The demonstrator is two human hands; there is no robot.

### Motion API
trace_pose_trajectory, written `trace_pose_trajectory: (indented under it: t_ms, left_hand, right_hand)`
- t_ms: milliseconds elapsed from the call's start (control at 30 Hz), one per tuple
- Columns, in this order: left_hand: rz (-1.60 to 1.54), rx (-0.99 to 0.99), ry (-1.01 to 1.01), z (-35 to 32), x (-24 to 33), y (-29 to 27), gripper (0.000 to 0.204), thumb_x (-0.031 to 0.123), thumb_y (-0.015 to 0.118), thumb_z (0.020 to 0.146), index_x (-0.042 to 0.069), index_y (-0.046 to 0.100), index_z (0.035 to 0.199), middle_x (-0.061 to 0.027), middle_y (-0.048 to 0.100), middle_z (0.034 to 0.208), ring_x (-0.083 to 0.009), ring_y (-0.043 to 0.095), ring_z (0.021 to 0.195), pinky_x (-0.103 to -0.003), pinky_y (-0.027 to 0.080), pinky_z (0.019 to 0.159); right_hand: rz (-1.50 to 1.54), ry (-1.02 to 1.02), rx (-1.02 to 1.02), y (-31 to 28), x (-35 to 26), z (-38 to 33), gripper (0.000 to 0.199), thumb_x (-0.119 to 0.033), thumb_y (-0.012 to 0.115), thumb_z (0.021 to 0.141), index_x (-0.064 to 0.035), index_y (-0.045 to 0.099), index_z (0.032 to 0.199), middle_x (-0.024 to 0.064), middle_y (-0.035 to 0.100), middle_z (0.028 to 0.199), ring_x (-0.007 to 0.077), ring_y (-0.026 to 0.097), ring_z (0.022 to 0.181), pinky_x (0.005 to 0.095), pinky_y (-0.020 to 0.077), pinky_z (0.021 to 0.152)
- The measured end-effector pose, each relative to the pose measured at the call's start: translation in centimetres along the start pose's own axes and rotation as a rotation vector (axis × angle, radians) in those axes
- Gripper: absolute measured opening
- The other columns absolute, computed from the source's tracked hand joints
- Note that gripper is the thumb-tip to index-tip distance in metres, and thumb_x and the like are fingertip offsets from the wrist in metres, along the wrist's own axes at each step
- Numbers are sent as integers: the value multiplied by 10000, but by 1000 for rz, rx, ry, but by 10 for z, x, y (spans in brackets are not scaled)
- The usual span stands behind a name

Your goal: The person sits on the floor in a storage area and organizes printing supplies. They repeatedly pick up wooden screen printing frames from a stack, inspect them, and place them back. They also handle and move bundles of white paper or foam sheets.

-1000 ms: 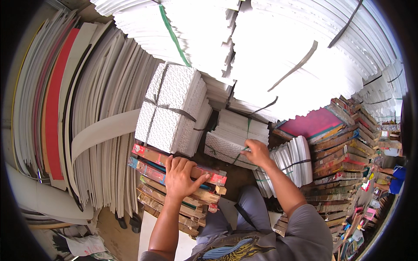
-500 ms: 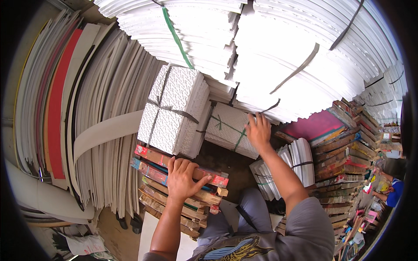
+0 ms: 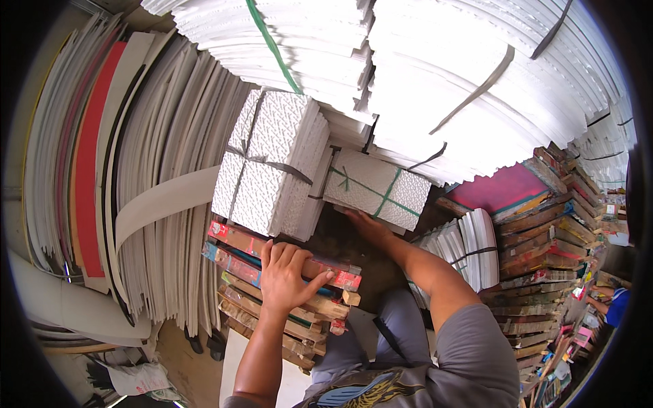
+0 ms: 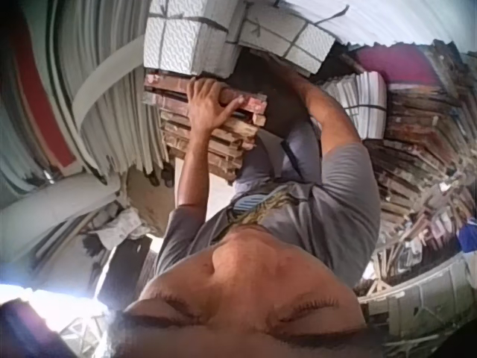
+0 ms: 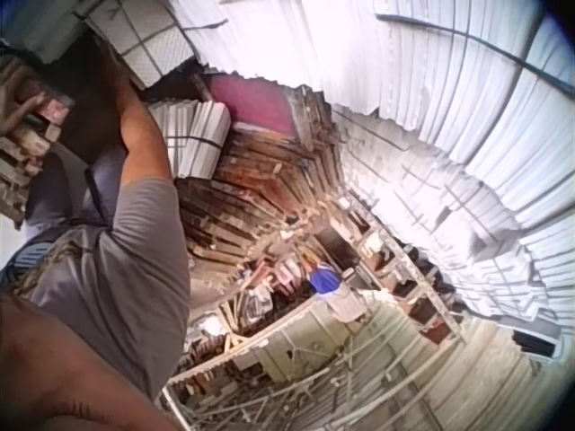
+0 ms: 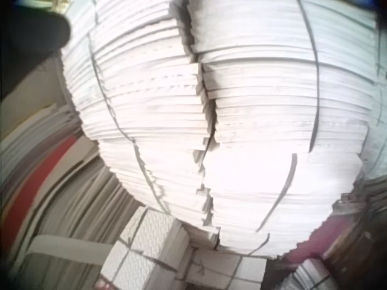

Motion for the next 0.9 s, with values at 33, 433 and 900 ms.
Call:
trace_pose_trajectory:
  t_ms: [33,433,900]
  left_hand:
    - [5,1,0,-1,0,1,483,556,825,787,113,720,952,-58,656,965,-315,596,1087,-557,344,1143]
    - [35,-31,-20,1,-3,5,555,601,817,761,91,716,956,-75,646,950,-331,588,1069,-558,343,1133]
    - [58,-31,12,4,-1,7,557,583,813,758,73,700,950,-103,654,952,-352,599,1040,-558,348,1110]
  right_hand:
    - [19,-90,70,-10,-10,4,673,-430,403,1010,-73,473,1576,114,255,1738,280,95,1635,529,27,1312]
    - [1641,3,-238,28,-49,37,672,-400,574,1016,-66,431,1581,180,345,1682,351,297,1568,471,230,1292]
    - [1584,304,-227,65,-17,-47,496,-298,639,973,-78,611,1416,228,566,1475,398,533,1359,509,408,1170]
Point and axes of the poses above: each hand's wrist, its own z-axis towards the middle knuckle, its own y-axis out of the palm, x = y × z, the point moved 8 cm from there along z, towards the middle knuckle
